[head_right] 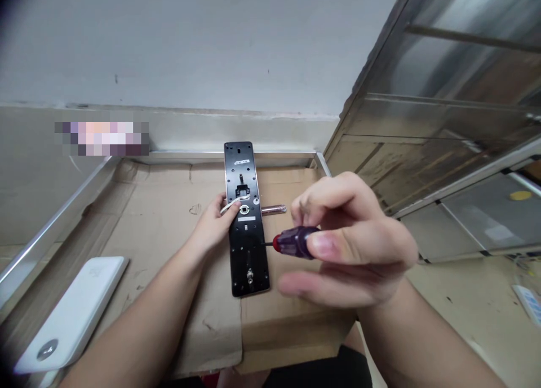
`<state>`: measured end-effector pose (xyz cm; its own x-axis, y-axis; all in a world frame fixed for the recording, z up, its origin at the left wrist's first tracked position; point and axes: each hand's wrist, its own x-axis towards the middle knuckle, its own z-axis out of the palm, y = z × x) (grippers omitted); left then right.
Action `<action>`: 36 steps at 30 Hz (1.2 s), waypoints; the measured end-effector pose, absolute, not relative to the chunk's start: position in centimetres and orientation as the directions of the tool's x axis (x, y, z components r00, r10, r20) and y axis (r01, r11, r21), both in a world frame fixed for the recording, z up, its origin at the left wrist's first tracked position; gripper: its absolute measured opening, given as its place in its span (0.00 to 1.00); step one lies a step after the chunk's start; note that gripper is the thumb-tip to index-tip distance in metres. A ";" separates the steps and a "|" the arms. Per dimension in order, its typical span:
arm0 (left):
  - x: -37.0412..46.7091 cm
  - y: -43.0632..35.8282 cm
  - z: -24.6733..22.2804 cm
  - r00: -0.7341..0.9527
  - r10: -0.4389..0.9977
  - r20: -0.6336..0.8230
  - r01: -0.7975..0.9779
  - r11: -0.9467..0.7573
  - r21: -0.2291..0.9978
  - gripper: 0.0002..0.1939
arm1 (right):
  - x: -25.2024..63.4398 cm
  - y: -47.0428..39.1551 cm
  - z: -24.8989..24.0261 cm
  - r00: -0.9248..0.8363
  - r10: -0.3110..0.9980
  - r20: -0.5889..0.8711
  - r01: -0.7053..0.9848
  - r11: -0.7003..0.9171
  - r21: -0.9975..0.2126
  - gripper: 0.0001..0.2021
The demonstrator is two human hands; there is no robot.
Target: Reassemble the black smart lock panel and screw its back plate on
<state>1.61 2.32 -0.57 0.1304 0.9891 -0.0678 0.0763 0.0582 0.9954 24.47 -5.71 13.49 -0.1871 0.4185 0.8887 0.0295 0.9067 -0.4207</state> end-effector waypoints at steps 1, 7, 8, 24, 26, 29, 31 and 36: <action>1.6 2.3 -0.6 0.133 0.989 -0.059 0.069 0.051 0.996 0.24 | 24.3 -5.9 13.5 -0.200 0.428 0.881 0.033 0.902 -0.431 0.24; 1.6 2.5 -0.8 0.094 0.993 -0.072 0.135 0.059 0.989 0.27 | 24.3 -6.9 13.6 -0.242 0.460 0.854 0.089 0.887 -0.453 0.23; 1.6 2.5 -0.8 0.094 0.992 -0.079 0.140 0.065 0.988 0.27 | 24.4 -6.8 13.6 -0.244 0.446 0.861 0.076 0.894 -0.442 0.25; 1.6 2.5 -1.1 0.096 0.993 -0.065 0.135 0.052 0.989 0.27 | 24.4 -6.1 13.4 -0.262 0.384 0.886 0.045 0.921 -0.386 0.28; 1.6 2.5 -1.0 0.100 0.993 -0.066 0.136 0.052 0.989 0.26 | 24.5 -5.9 13.3 -0.195 0.438 0.878 0.034 0.897 -0.440 0.29; 1.7 2.3 -0.6 0.115 0.991 -0.068 0.092 0.058 0.994 0.24 | 24.6 -5.6 13.2 -0.173 0.473 0.864 0.002 0.878 -0.480 0.30; 1.8 2.2 -0.4 0.124 0.990 -0.062 0.064 0.054 0.996 0.24 | 24.5 -5.6 13.4 -0.196 0.445 0.874 0.013 0.892 -0.451 0.26; 1.8 2.3 -0.3 0.107 0.993 -0.058 0.099 0.047 0.994 0.24 | 23.8 -6.4 13.9 -0.236 0.451 0.861 0.059 0.891 -0.450 0.20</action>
